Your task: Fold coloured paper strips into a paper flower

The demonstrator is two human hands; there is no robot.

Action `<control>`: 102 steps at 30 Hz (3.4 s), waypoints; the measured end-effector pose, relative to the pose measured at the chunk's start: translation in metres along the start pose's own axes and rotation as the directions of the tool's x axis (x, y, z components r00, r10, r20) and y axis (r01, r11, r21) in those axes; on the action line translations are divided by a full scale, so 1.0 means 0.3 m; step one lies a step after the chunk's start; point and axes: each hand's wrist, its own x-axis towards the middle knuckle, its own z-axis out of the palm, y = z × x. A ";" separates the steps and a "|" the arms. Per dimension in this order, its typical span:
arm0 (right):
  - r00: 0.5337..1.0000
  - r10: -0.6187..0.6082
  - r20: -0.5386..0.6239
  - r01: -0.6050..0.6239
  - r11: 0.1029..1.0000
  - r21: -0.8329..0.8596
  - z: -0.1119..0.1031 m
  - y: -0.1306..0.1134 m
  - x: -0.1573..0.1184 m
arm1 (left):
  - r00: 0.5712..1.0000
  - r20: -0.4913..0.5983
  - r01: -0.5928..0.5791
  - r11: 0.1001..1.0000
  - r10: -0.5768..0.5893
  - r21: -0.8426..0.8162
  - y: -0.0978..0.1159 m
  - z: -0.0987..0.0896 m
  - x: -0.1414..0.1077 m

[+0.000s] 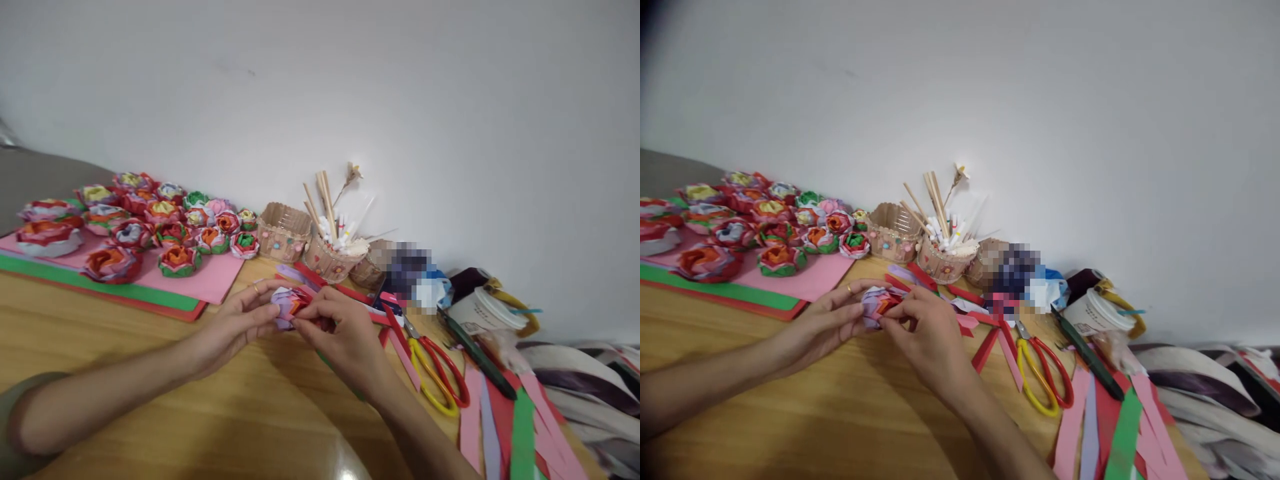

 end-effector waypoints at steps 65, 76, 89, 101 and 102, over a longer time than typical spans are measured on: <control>0.975 -0.145 -0.172 0.139 0.989 -0.046 0.022 0.002 -0.011 | 0.992 0.112 -0.036 0.990 0.052 -0.136 0.004 -0.007 -0.005; 0.931 -0.282 -0.231 0.236 0.949 -0.208 0.027 -0.002 -0.031 | 0.997 0.043 -0.067 0.995 0.070 -0.071 -0.002 0.000 -0.003; 0.969 -0.209 -0.129 0.195 0.974 -0.113 0.031 0.018 -0.013 | 0.993 0.004 -0.121 0.993 0.121 0.012 0.001 0.000 0.002; 0.965 -0.199 -0.169 0.193 0.980 -0.055 0.017 0.003 -0.010 | 0.994 0.065 -0.093 0.996 0.093 0.003 -0.010 -0.010 -0.004; 0.958 -0.219 -0.186 0.210 0.975 -0.070 0.018 0.003 -0.010 | 0.993 0.070 -0.098 0.995 0.097 0.006 -0.011 -0.011 -0.003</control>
